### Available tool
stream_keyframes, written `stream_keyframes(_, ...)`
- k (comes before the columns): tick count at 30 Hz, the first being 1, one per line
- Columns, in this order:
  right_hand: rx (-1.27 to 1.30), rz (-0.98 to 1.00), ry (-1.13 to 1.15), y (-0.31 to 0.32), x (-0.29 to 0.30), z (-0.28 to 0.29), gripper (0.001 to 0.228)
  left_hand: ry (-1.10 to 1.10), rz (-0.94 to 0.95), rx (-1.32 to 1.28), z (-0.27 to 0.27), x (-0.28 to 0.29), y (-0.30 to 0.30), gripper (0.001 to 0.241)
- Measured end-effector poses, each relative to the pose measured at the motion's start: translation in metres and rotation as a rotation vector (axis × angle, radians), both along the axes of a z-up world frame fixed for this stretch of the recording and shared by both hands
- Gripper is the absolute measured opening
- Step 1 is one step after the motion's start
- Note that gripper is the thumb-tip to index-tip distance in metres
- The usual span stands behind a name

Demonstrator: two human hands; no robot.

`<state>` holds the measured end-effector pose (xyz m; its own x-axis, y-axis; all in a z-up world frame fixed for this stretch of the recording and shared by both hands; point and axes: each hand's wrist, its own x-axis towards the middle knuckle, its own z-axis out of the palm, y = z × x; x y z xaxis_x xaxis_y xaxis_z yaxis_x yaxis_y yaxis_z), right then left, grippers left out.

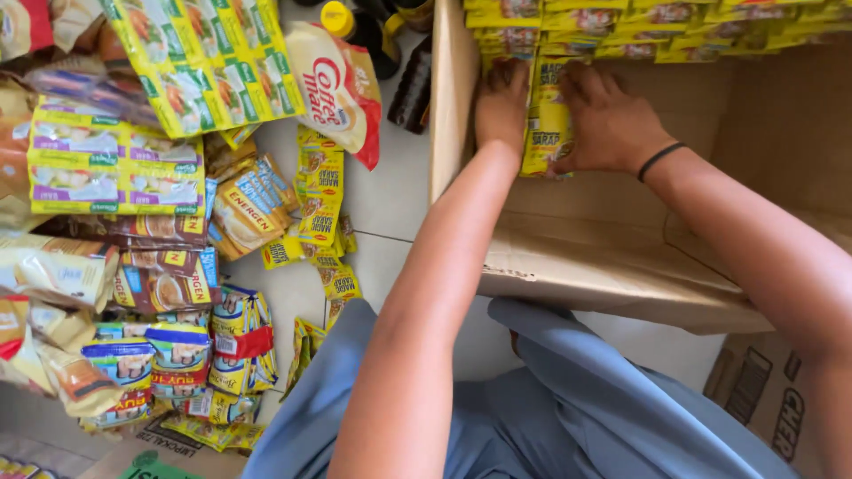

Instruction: Packing various grocery sachets and bottles from a pile on the floor into cardboard boxes.

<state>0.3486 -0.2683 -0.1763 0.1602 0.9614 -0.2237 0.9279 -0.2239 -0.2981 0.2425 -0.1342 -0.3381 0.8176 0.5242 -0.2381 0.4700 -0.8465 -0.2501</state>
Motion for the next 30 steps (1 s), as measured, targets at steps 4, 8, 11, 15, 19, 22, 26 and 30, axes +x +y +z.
stream_keyframes(4,-0.056,-0.038,0.018,-0.008,-0.005,0.004,0.119,-0.01,-0.043,0.056,0.011,-0.008,-0.012,0.061)
stream_keyframes(8,-0.107,-0.016,-0.051,0.002,0.005,0.009,0.125,0.094,-0.061,0.149,0.003,0.011,-0.003,0.065)
stream_keyframes(11,-0.159,0.002,-0.006,0.008,0.017,0.008,0.127,-0.005,-0.053,0.172,0.045,-0.003,0.003,0.072)
stream_keyframes(15,-0.503,0.215,-0.146,0.048,0.04,0.064,0.069,-0.436,-0.507,-0.276,0.216,-0.049,0.043,0.04)
stream_keyframes(19,-0.439,0.334,-0.662,0.116,0.003,0.162,0.059,-0.725,-0.577,-0.221,0.298,-0.111,0.132,0.05)
stream_keyframes(22,-0.173,0.295,-0.499,0.171,-0.034,0.199,0.055,-0.763,-0.305,-0.219,0.279,-0.18,0.21,0.049)
stream_keyframes(26,0.194,0.503,-0.342,0.259,-0.1,0.224,0.046,-0.767,0.146,-0.366,0.258,-0.266,0.254,0.048)
stream_keyframes(30,-0.025,0.482,-0.37,0.351,-0.136,0.185,0.037,-0.927,0.444,-0.459,0.226,-0.317,0.265,0.042)
